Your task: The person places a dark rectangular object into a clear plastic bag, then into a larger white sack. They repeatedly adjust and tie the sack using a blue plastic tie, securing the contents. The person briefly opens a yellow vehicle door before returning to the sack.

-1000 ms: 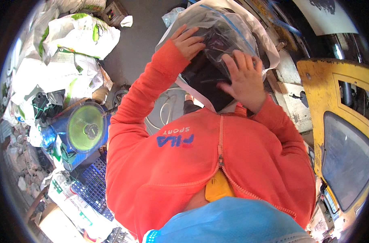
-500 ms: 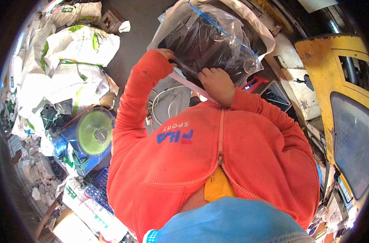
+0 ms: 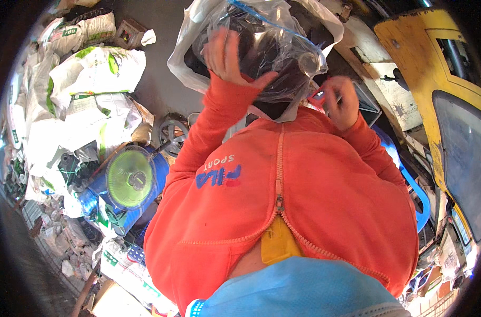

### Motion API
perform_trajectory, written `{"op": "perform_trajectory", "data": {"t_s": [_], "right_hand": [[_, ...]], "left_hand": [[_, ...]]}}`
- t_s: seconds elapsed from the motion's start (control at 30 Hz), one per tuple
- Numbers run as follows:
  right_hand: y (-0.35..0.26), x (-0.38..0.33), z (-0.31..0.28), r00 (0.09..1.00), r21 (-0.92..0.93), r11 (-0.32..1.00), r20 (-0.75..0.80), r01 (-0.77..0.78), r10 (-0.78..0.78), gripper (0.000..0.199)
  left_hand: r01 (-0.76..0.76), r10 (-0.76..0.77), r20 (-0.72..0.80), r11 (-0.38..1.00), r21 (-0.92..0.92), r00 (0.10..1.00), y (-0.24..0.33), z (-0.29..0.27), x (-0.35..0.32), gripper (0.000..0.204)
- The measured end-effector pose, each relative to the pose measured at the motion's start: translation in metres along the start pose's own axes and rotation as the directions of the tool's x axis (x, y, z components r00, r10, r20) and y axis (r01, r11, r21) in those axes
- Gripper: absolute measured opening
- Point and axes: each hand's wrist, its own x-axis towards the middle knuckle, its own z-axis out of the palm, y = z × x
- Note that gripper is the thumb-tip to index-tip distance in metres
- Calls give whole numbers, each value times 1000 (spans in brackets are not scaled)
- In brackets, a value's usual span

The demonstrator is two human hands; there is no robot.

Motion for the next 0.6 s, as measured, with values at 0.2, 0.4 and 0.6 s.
{"op": "perform_trajectory", "data": {"t_s": [0.2, 0.4, 0.6], "right_hand": [[69, 10, 31, 716, 337, 631, 329, -698, 616, 21], [77, 19, 29, 572, -18, 674, 511, -739, 642, 31], [77, 13, 24, 645, 320, 572, 519, -755, 561, 25]], "left_hand": [[-208, 221, 169, 974, -93, 961, 50, 30, 11, 46], [-224, 226, 239, 974, -39, 944, 57, 43, 13, 38], [-426, 325, 359, 869, 251, 875, 74, 44, 9, 32]]}}
